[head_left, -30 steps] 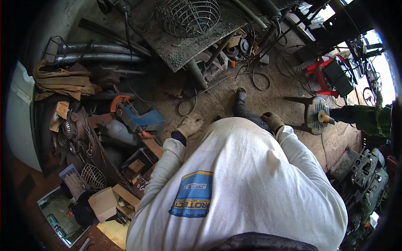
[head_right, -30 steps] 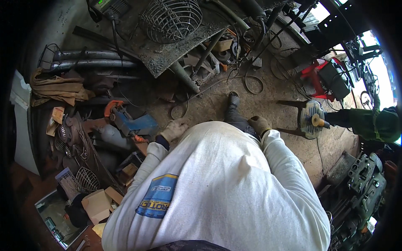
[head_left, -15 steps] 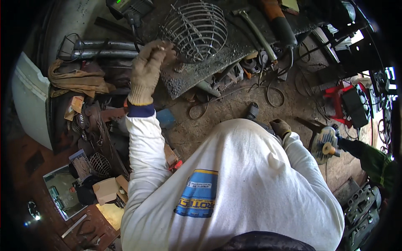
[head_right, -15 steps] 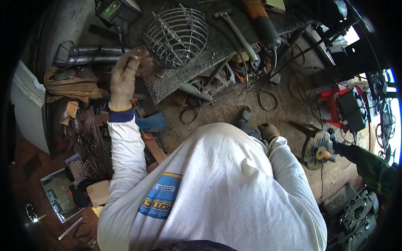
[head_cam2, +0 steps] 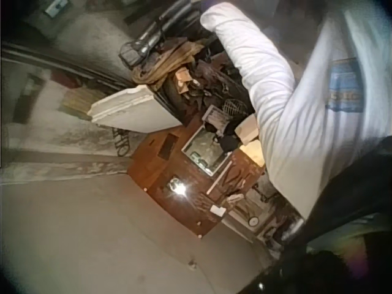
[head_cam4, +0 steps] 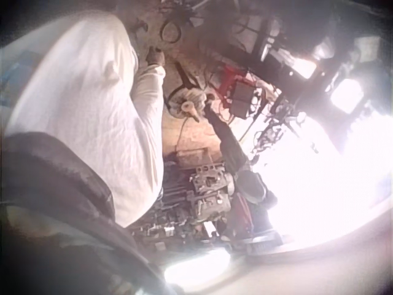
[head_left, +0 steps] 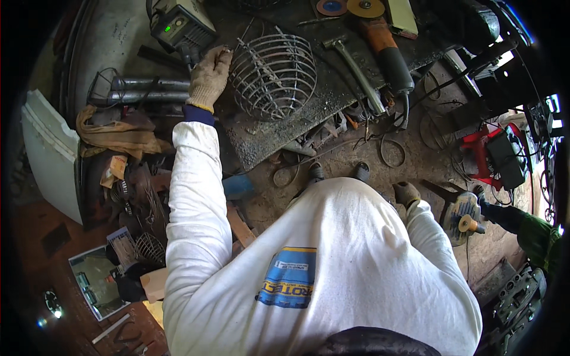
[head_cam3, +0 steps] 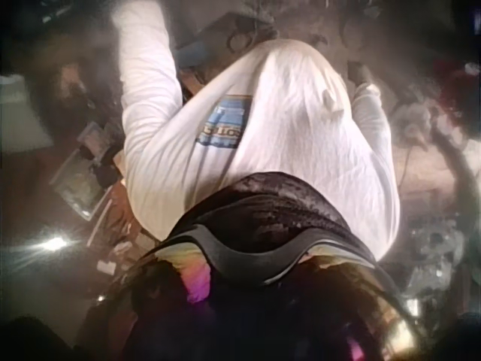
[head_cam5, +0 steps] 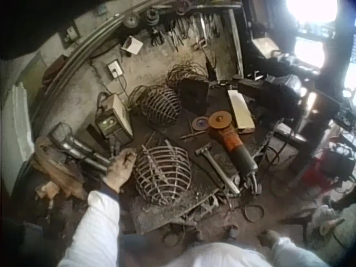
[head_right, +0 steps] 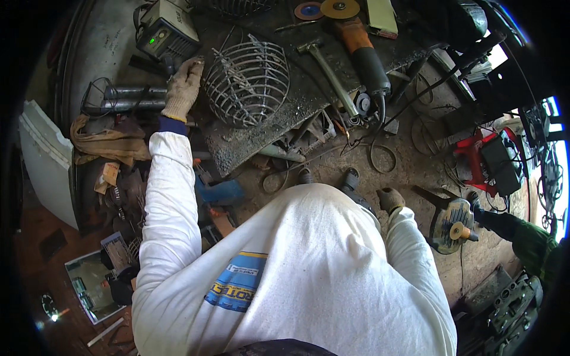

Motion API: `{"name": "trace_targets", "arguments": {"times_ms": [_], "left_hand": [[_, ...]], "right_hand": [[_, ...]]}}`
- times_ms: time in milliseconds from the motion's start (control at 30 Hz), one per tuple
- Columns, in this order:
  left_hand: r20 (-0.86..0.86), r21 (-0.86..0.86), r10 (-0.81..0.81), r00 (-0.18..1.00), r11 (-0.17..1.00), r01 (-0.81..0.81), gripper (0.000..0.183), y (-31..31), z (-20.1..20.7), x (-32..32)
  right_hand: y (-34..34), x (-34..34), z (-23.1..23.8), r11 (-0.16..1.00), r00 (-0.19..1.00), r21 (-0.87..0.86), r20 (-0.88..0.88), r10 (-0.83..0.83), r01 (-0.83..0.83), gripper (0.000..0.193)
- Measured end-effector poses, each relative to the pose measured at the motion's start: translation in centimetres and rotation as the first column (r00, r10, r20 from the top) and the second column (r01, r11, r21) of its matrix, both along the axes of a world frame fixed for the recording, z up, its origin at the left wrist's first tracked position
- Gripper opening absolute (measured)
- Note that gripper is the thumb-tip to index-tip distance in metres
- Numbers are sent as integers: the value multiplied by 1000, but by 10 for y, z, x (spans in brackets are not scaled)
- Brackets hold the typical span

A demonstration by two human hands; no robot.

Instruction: The person uses an angle grinder to smooth the edges of a metal wire guard and then uses a hammer to reshape parts of the guard on a workbench.

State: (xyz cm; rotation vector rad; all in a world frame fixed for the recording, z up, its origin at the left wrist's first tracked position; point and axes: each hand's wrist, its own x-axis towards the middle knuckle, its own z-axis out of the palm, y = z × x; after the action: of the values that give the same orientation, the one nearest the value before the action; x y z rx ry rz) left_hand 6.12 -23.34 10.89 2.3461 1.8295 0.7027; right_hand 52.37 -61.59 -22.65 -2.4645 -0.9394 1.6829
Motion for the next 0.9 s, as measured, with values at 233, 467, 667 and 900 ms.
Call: {"name": "trace_targets", "arguments": {"times_ms": [233,467,667,900], "left_hand": [[-84,-51,-234,968,972,231,51,38,-26,2],[99,-100,-286,953,950,296,38,68,-54,-30],[105,-67,-464,880,879,472,27,82,-57,-7],[541,-149,-389,746,828,540,24,113,-96,-28]], "right_hand": [[-41,-45,3,997,996,53,72,46,-50,46],[-20,-84,33,999,995,39,93,-28,24,48],[-6,-102,60,995,991,30,84,-101,99,50],[5,-112,65,997,991,-3,113,-71,72,53]]}}
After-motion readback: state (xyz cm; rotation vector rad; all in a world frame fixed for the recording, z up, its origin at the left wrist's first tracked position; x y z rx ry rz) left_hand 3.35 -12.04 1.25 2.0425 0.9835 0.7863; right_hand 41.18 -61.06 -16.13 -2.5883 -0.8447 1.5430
